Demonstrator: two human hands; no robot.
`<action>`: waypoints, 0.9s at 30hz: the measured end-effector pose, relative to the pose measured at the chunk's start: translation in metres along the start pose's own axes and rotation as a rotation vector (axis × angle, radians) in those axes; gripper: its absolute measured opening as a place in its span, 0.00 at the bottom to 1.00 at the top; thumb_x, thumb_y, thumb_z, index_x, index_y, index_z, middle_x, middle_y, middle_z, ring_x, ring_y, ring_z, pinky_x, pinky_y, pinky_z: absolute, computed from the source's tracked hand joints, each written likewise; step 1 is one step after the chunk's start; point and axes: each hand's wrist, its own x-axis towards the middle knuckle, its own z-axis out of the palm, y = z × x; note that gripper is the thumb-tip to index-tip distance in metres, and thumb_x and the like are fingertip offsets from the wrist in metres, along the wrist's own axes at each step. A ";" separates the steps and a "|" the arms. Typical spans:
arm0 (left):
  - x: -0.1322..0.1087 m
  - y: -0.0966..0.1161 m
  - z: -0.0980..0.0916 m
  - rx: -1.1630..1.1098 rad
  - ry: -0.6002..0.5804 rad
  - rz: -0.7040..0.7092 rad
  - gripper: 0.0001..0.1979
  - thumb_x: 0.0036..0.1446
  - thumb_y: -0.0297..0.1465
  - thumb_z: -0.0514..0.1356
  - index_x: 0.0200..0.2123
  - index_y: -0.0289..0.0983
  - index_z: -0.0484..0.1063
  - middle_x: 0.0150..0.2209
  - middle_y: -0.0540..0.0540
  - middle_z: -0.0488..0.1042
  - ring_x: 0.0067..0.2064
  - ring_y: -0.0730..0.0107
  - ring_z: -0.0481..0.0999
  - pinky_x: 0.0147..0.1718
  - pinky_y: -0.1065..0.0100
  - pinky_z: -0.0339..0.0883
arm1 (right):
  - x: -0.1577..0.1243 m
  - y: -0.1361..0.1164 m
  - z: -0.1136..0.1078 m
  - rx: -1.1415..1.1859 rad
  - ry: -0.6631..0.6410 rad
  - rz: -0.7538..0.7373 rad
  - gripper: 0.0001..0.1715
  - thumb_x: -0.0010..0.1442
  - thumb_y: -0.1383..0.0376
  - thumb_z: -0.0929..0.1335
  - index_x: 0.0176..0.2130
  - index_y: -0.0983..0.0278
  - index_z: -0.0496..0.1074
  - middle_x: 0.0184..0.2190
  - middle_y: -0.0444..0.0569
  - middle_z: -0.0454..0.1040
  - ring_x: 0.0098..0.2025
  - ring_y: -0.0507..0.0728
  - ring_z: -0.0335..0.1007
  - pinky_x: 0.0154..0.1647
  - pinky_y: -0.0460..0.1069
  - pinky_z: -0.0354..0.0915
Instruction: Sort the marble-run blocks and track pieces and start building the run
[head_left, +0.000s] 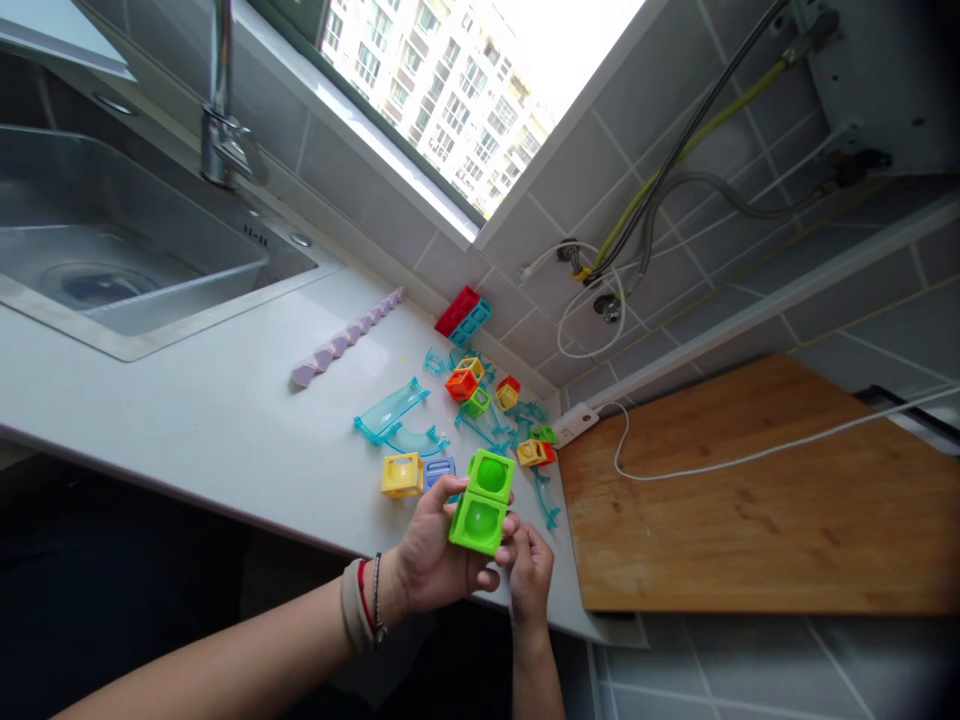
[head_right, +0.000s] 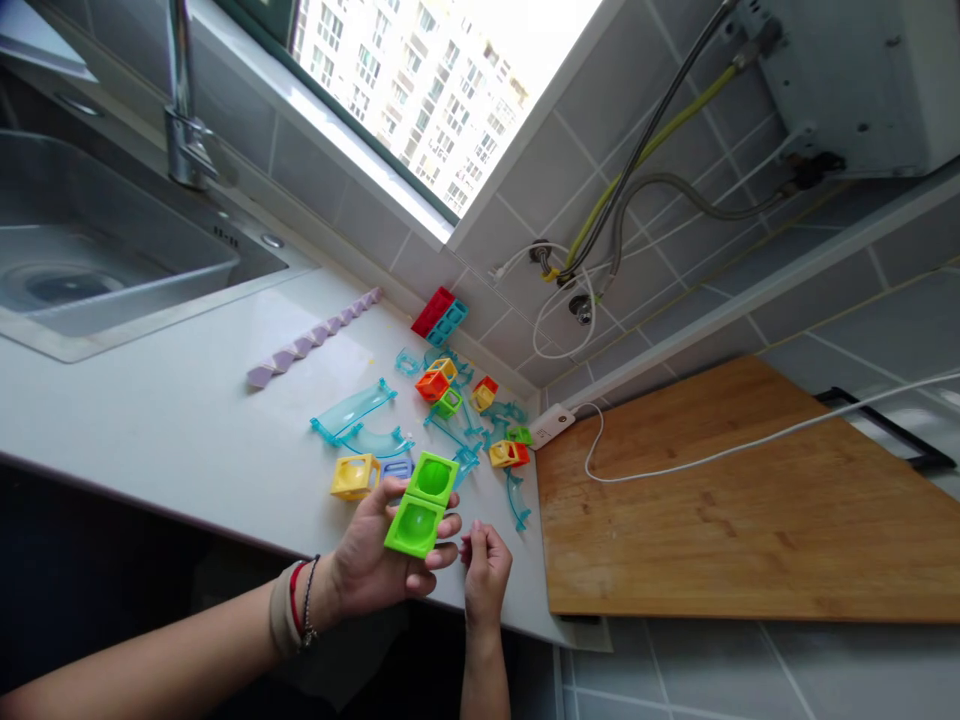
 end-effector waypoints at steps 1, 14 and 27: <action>0.001 -0.005 -0.006 0.022 0.062 -0.002 0.24 0.58 0.47 0.56 0.44 0.31 0.75 0.35 0.43 0.73 0.32 0.64 0.77 0.23 0.71 0.68 | 0.000 0.000 0.000 0.020 0.014 0.018 0.26 0.60 0.45 0.71 0.27 0.64 0.70 0.19 0.40 0.67 0.19 0.50 0.62 0.20 0.44 0.61; 0.002 -0.008 -0.043 0.692 0.039 0.035 0.22 0.53 0.42 0.65 0.46 0.34 0.72 0.35 0.40 0.79 0.30 0.62 0.79 0.26 0.68 0.68 | 0.110 -0.079 0.024 -0.451 -0.304 -0.435 0.17 0.67 0.54 0.66 0.36 0.63 0.75 0.30 0.48 0.75 0.32 0.56 0.72 0.33 0.49 0.69; -0.001 0.000 -0.042 0.352 0.176 0.032 0.26 0.51 0.46 0.58 0.38 0.28 0.79 0.35 0.37 0.77 0.32 0.59 0.78 0.27 0.65 0.66 | 0.212 -0.063 0.130 -0.910 -0.591 -0.685 0.16 0.58 0.68 0.70 0.48 0.62 0.72 0.45 0.51 0.76 0.47 0.60 0.72 0.52 0.56 0.68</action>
